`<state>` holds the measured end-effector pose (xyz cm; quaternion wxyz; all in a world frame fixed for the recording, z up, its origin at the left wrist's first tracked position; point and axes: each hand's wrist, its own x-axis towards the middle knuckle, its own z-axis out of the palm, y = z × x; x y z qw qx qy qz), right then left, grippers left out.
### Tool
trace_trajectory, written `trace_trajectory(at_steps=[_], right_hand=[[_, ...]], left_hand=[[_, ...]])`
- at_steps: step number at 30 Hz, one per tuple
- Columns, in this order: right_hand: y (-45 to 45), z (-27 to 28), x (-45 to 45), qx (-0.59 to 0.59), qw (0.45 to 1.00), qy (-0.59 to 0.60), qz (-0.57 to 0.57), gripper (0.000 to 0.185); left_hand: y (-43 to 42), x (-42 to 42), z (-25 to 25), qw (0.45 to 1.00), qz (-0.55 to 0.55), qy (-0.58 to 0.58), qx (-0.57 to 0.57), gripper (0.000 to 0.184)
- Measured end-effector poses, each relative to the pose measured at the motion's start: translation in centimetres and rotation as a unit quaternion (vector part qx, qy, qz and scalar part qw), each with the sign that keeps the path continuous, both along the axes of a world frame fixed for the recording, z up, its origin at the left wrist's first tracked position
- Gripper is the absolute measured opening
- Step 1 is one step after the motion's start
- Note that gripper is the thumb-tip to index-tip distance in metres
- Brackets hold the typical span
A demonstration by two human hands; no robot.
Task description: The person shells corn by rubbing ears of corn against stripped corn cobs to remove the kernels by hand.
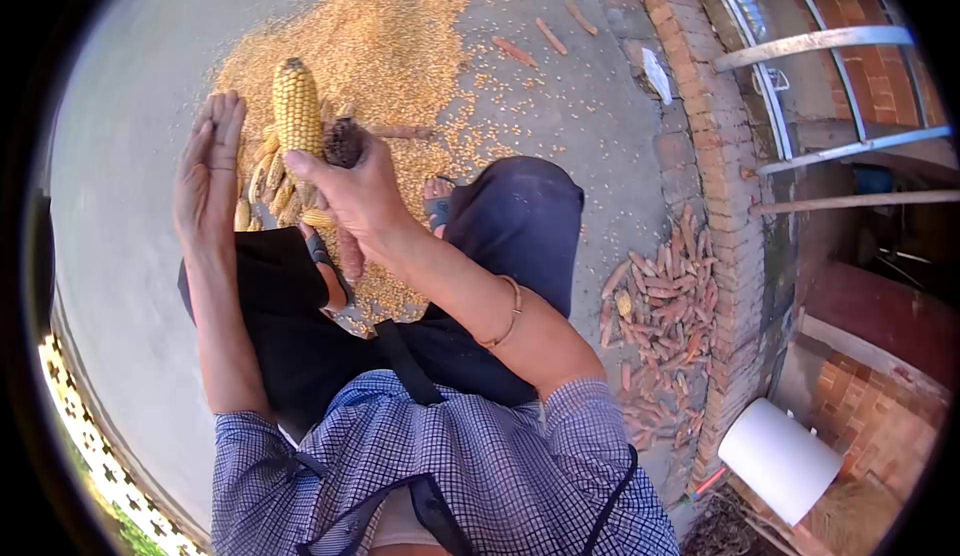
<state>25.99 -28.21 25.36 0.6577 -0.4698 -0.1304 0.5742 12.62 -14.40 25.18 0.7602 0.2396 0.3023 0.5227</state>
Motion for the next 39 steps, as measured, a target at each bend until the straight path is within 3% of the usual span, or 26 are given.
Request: trace_trajectory(at_steps=[3, 5, 7, 10, 12, 13, 14, 15, 16, 17, 18, 21, 22, 24, 25, 26, 27, 28, 29, 31, 35, 37, 39], right_hand=[[-0.6, -1.9, -1.3, 0.012, 0.998, 0.041, -0.045, 0.017], [-1.7, -2.7, -2.4, -0.019, 0.997, 0.068, -0.044, 0.022], [-2.1, -4.1, -4.0, -0.032, 0.993, 0.042, -0.103, 0.022], [-2.5, -4.9, -4.0, -0.088, 0.993, 0.038, -0.070, 0.023], [-2.2, -5.8, -3.8, -0.086, 0.990, 0.063, -0.088, 0.022], [-1.9, -6.4, -3.9, -0.082, 0.990, 0.076, -0.090, 0.022], [-1.9, -6.4, -3.6, -0.048, 0.986, 0.131, -0.097, 0.021], [-1.8, -6.8, -3.6, -0.014, 0.977, 0.189, -0.095, 0.021], [1.1, -15.3, -6.7, -0.016, 0.944, 0.329, -0.028, 0.024], [-0.5, -7.6, -2.9, -0.189, 0.980, 0.057, -0.010, 0.026], [-1.8, -4.8, -2.2, -0.114, 0.991, 0.053, -0.039, 0.028], [-2.5, -4.3, -1.6, -0.049, 0.996, 0.051, -0.060, 0.023], [-2.6, -4.8, -1.4, 0.016, 0.995, 0.077, -0.062, 0.023], [-2.6, -4.8, -1.0, 0.087, 0.993, 0.064, -0.053, 0.029], [-2.8, -2.9, -0.7, 0.041, 0.998, -0.030, -0.046, 0.031], [-2.5, -2.2, -0.7, 0.067, 0.995, -0.061, -0.048, 0.034], [-2.4, -1.8, -1.1, 0.090, 0.991, -0.090, -0.047, 0.037], [-2.3, -1.5, -1.6, 0.109, 0.986, -0.118, -0.044, 0.040], [-2.1, -1.1, -1.9, 0.119, 0.983, -0.132, -0.036, 0.041], [-2.0, -0.7, -2.4, 0.133, 0.978, -0.159, -0.024, 0.044], [-1.1, 0.5, -1.8, 0.057, 0.955, -0.282, 0.065, 0.039], [0.2, 1.0, -1.3, 0.023, 0.963, -0.268, -0.005, 0.029], [2.1, -0.4, 0.1, 0.037, 0.969, -0.239, -0.050, 0.029]], left_hand=[[3.0, -1.6, -2.2, 0.997, 0.009, -0.066, -0.032, 0.037], [5.6, -3.0, -4.2, 0.999, -0.031, -0.013, 0.008, 0.039], [3.2, -0.2, -2.4, 0.967, -0.088, 0.203, 0.129, 0.039], [-2.4, 6.1, 3.0, 0.987, -0.072, 0.138, 0.046, 0.039], [-5.3, 9.0, 4.1, 0.971, -0.172, 0.140, 0.085, 0.037], [-7.3, 10.8, 5.0, 0.948, -0.252, 0.150, 0.125, 0.035], [-9.2, 12.4, 5.0, 0.907, -0.373, 0.085, 0.175, 0.038], [-12.5, 14.9, 7.3, 0.841, -0.494, 0.064, 0.210, 0.042], [-15.8, 16.1, 8.5, 0.759, -0.582, 0.052, 0.287, 0.048], [-18.0, 16.3, 10.3, 0.640, -0.506, 0.099, 0.570, 0.055], [-19.7, 16.3, 12.1, 0.592, -0.411, 0.137, 0.680, 0.061], [-16.5, 12.9, 14.7, 0.664, -0.338, 0.095, 0.660, 0.061], [-13.7, 11.1, 14.1, 0.661, -0.236, 0.168, 0.692, 0.051], [-9.8, 7.4, 11.4, 0.785, -0.098, 0.286, 0.541, 0.037], [-8.3, 5.4, 9.9, 0.825, -0.065, 0.331, 0.454, 0.039], [-6.6, 3.7, 7.6, 0.803, -0.039, 0.379, 0.459, 0.043], [-6.0, 2.2, 6.3, 0.807, -0.096, 0.413, 0.411, 0.056], [-6.3, 1.2, 5.9, 0.847, -0.197, 0.374, 0.322, 0.066], [-6.2, 0.7, 5.2, 0.856, -0.287, 0.300, 0.309, 0.061], [-5.9, -0.5, 3.4, 0.857, -0.350, 0.292, 0.242, 0.056], [-5.4, -1.1, 2.1, 0.917, -0.251, 0.210, 0.227, 0.048], [-5.5, -1.6, 2.3, 0.926, -0.168, 0.231, 0.248, 0.044], [-5.1, -2.7, 3.0, 0.896, -0.125, 0.328, 0.273, 0.041]])
